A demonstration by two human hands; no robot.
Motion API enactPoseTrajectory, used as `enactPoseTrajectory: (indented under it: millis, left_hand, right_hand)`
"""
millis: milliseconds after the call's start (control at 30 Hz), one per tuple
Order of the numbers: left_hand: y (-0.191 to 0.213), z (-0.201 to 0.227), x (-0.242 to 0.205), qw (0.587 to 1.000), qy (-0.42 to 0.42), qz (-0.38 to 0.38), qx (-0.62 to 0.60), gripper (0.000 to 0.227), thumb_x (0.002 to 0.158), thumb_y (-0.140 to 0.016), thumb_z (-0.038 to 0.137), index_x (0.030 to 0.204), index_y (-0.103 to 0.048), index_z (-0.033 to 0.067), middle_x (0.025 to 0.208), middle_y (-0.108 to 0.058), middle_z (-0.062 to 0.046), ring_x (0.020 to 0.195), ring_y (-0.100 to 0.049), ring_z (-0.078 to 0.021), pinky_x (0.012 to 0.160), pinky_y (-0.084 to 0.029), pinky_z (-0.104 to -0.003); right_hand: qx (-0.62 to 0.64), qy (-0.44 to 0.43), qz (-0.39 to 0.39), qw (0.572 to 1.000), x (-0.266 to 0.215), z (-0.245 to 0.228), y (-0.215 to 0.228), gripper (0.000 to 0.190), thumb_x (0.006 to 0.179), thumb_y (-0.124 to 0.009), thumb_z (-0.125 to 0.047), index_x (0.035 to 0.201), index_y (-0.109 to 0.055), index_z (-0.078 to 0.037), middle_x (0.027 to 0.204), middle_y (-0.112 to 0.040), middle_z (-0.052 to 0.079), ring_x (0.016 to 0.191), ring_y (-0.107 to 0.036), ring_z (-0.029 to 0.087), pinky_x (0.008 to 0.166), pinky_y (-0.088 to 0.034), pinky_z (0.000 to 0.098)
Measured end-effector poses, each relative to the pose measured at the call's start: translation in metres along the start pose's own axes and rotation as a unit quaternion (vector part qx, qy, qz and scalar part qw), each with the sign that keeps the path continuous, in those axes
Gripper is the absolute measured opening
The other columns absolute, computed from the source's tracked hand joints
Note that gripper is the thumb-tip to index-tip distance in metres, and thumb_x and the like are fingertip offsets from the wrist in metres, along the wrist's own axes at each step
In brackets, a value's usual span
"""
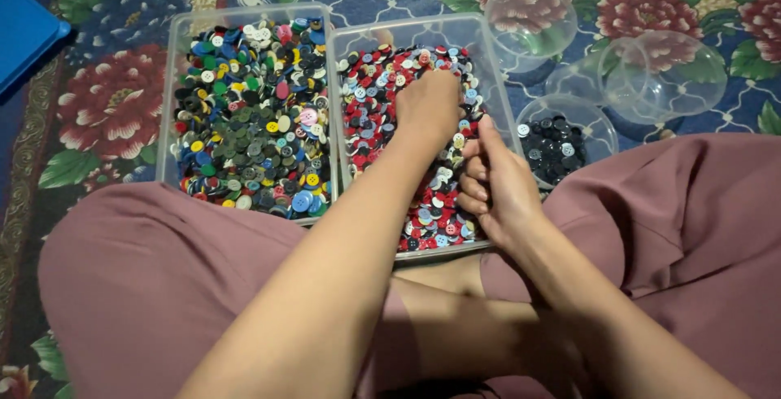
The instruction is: Sorting various colored buttons from a large container into smaller containers
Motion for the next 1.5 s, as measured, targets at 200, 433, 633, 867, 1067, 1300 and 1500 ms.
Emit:
enactPoseTrajectory:
  millis: [200,433,633,867,1067,1300,1500]
  left_hand:
    - [0.023,-0.011,-0.025,0.998,0.031,-0.011,-0.06,0.02,0.092,-0.064,0.022,0.095,-0.08,0.0098,0.087,-0.078,-0.015,0.097,-0.076,-0.0419,0.086,-0.058,-0.055]
    - [0.049,-0.031,-0.07,0.973,0.073,-0.032,-0.217,0.017,0.089,-0.069,0.026,0.091,-0.078,0.0128,0.08,-0.079,-0.008,0.091,-0.079,-0.0322,0.091,-0.057,-0.048]
    - [0.048,-0.042,-0.105,0.905,0.143,-0.029,-0.401,0.058,0.084,-0.041,0.047,0.113,-0.073,0.0073,0.129,-0.068,-0.019,0.134,-0.055,-0.0365,0.114,-0.039,-0.052]
    - [0.031,-0.022,-0.111,0.58,0.125,-0.108,-0.797,0.026,0.086,-0.039,0.037,0.069,-0.033,0.0184,0.065,-0.022,0.005,0.047,-0.03,-0.0079,0.03,-0.02,-0.018]
    - [0.025,-0.035,-0.112,0.551,0.148,-0.06,-0.819,0.031,0.105,-0.043,0.038,0.081,-0.042,0.0189,0.069,-0.03,0.008,0.046,-0.033,-0.0031,0.03,-0.02,-0.015]
    - [0.009,-0.046,-0.115,0.622,0.19,-0.035,-0.759,0.033,0.105,-0.049,0.041,0.087,-0.054,0.0138,0.07,-0.028,0.008,0.045,-0.03,-0.002,0.03,-0.021,-0.016]
    - [0.007,-0.048,-0.112,0.646,0.177,-0.028,-0.742,0.036,0.105,-0.051,0.037,0.107,-0.065,0.0038,0.074,-0.028,0.008,0.049,-0.035,-0.0013,0.031,-0.024,-0.014]
  right_hand:
    - [-0.199,0.103,0.108,0.969,0.009,-0.003,0.011,0.033,0.106,-0.062,-0.035,0.088,-0.066,-0.008,0.046,-0.032,-0.004,0.03,-0.033,0.007,0.025,-0.025,0.021]
    - [-0.271,0.176,0.186,0.928,0.052,-0.013,0.034,0.025,0.098,-0.074,-0.038,0.102,-0.079,-0.014,0.051,-0.053,0.004,0.033,-0.048,0.012,0.026,-0.044,0.0291]
    - [-0.655,0.247,0.128,0.702,0.048,-0.037,-0.016,0.028,0.096,-0.063,-0.012,0.119,-0.077,-0.009,0.091,-0.076,0.022,0.092,-0.073,0.046,0.076,-0.061,0.0546]
    - [-0.747,0.224,0.099,0.618,0.085,-0.039,-0.026,0.027,0.09,-0.06,-0.003,0.111,-0.077,-0.007,0.09,-0.072,0.027,0.089,-0.073,0.052,0.073,-0.061,0.0582]
    - [-0.773,0.238,0.074,0.584,0.073,-0.042,-0.034,0.019,0.084,-0.065,0.007,0.098,-0.078,0.005,0.082,-0.072,0.031,0.085,-0.073,0.054,0.069,-0.061,0.0585]
    - [-0.79,0.225,0.065,0.567,0.078,-0.047,-0.041,0.014,0.082,-0.069,0.005,0.095,-0.075,0.008,0.082,-0.072,0.031,0.082,-0.074,0.052,0.064,-0.061,0.0581]
    - [-0.416,0.222,0.089,0.877,0.074,-0.04,-0.01,0.026,0.092,-0.073,-0.028,0.107,-0.077,-0.007,0.087,-0.069,0.016,0.077,-0.067,0.022,0.05,-0.054,0.0383]
Point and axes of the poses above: each hand's wrist, its own x-axis towards the middle knuckle, its own y-axis out of the back of the hand, z = x × y, the point moved 9 cm from there along x, towards the middle knuckle
